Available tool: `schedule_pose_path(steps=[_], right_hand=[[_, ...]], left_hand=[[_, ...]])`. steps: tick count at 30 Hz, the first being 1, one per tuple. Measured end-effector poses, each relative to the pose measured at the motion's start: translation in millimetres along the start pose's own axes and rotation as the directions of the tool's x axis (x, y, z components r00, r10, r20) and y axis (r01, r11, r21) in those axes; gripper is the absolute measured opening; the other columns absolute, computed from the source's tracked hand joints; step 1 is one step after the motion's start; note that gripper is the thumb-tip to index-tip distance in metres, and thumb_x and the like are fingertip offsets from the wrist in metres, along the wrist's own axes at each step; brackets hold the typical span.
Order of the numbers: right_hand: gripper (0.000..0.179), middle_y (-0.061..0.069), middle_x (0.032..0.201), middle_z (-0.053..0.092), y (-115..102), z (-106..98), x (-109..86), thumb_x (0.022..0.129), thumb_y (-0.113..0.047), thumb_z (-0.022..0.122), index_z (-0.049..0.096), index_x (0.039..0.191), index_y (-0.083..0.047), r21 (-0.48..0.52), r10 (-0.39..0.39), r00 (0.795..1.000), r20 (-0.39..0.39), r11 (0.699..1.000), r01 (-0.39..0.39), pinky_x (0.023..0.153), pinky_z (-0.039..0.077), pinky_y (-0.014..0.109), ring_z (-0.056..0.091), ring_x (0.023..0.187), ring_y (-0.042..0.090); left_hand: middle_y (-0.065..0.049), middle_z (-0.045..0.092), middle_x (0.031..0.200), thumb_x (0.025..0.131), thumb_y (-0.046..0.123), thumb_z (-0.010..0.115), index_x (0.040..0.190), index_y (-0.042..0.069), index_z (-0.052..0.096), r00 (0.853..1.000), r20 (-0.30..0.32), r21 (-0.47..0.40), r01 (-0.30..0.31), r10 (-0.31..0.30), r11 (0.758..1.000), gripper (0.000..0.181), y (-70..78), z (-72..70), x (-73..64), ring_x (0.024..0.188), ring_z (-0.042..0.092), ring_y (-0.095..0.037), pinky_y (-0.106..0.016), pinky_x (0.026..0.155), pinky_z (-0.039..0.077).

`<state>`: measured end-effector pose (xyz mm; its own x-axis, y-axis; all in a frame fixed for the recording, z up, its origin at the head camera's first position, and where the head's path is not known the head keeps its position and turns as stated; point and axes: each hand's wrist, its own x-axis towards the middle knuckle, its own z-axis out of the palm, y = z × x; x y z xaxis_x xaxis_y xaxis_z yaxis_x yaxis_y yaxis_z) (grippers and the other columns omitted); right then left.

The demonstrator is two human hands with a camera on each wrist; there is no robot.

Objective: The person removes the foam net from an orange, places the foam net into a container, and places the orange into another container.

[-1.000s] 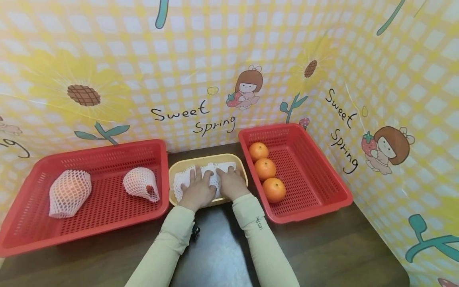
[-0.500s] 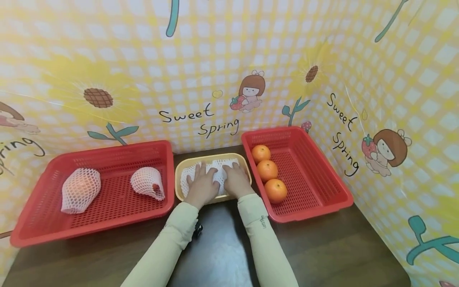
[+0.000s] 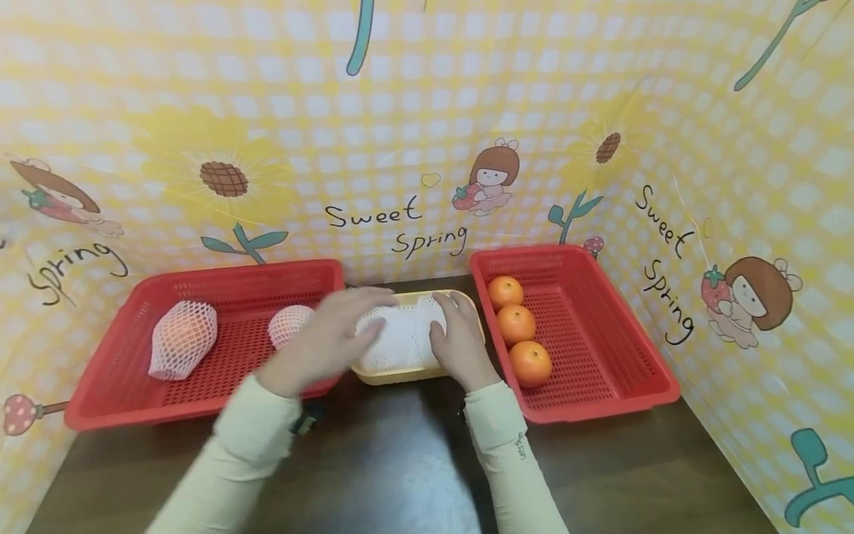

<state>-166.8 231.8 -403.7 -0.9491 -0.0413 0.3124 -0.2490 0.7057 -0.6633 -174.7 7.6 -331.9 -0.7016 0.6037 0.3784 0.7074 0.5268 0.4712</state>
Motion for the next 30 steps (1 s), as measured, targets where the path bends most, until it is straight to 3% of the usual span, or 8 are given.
schedule_pose_path(steps=[3,6,12,15,18,22,26,30], right_hand=[[0.048,0.022,0.146,0.047,-4.2,-6.6,-4.8,0.095,-0.009,0.063,0.055,0.143,-0.004,0.045,0.004,0.998,0.057,0.999,-0.007,0.11,0.035,0.053,0.045,0.134,0.036],[0.049,0.019,0.144,0.05,-6.3,-9.6,-10.1,0.095,-0.008,0.064,0.054,0.142,-0.002,0.108,-0.028,0.994,0.11,0.994,0.016,0.106,0.04,0.053,0.047,0.133,0.033],[0.046,0.019,0.141,0.053,-3.9,-6.4,-21.7,0.095,-0.006,0.063,0.055,0.141,0.0,0.19,-0.037,0.984,0.177,0.982,0.003,0.1,0.044,0.057,0.05,0.126,0.04],[0.047,0.019,0.14,0.054,-2.9,-3.7,-27.6,0.095,-0.006,0.063,0.055,0.141,0.0,0.191,-0.029,0.978,0.209,0.982,-0.011,0.1,0.044,0.056,0.051,0.124,0.039],[0.046,0.018,0.138,0.055,-2.3,-1.8,-32.0,0.095,-0.006,0.065,0.056,0.14,0.0,0.171,-0.02,0.976,0.215,0.985,-0.017,0.099,0.046,0.055,0.053,0.122,0.038],[0.046,0.018,0.137,0.056,-0.4,1.0,-35.2,0.095,-0.005,0.065,0.057,0.139,0.0,0.19,0.003,0.977,0.215,0.981,-0.044,0.098,0.045,0.057,0.053,0.121,0.038],[0.046,0.017,0.137,0.055,0.2,2.7,-37.6,0.095,-0.005,0.065,0.057,0.14,-0.001,0.218,0.019,0.972,0.232,0.973,-0.071,0.1,0.043,0.058,0.051,0.122,0.039],[0.044,0.015,0.136,0.057,0.3,2.2,-38.9,0.095,-0.006,0.066,0.059,0.139,-0.002,0.209,0.003,0.976,0.216,0.977,-0.049,0.099,0.045,0.057,0.053,0.122,0.038]], left_hand=[[-0.009,0.063,0.13,0.101,0.017,0.057,0.131,0.009,0.064,0.978,0.138,0.077,0.145,-0.155,0.986,0.033,-27.0,-44.8,-6.2,0.118,0.058,-0.028,-0.048,0.104,0.042],[-0.012,0.063,0.13,0.102,0.011,0.052,0.133,0.008,0.062,0.91,0.278,0.2,0.258,-0.307,0.945,0.033,-68.0,-69.2,-8.5,0.115,0.059,-0.029,-0.05,0.098,0.046],[-0.022,0.058,0.136,0.101,0.003,0.051,0.138,0.001,0.057,0.816,0.424,0.278,0.296,-0.393,0.914,0.038,-146.1,-68.5,-10.5,0.126,0.053,-0.039,-0.056,0.102,0.042],[-0.029,0.048,0.145,0.104,0.016,0.053,0.146,-0.006,0.045,0.748,0.479,0.263,0.378,-0.46,0.888,0.047,-170.2,-62.4,-17.8,0.133,0.044,-0.045,-0.059,0.107,0.035],[-0.033,0.037,0.151,0.105,0.04,0.053,0.151,-0.01,0.032,0.668,0.519,0.262,0.47,-0.533,0.843,0.071,-181.9,-57.3,-23.5,0.14,0.034,-0.048,-0.06,0.111,0.028],[-0.033,0.034,0.152,0.096,0.061,0.055,0.152,-0.012,0.025,0.601,0.583,0.214,0.536,-0.547,0.816,0.097,-186.3,-51.1,-26.1,0.14,0.033,-0.047,-0.061,0.112,0.026],[-0.029,0.041,0.148,0.094,0.06,0.059,0.151,-0.009,0.03,0.574,0.647,0.119,0.574,-0.502,0.81,0.094,-190.0,-47.7,-30.0,0.135,0.039,-0.043,-0.06,0.11,0.032],[-0.024,0.044,0.145,0.093,0.054,0.065,0.151,-0.004,0.032,0.545,0.701,0.018,0.631,-0.46,0.776,0.089,-190.8,-43.2,-31.9,0.131,0.044,-0.039,-0.056,0.105,0.041]])
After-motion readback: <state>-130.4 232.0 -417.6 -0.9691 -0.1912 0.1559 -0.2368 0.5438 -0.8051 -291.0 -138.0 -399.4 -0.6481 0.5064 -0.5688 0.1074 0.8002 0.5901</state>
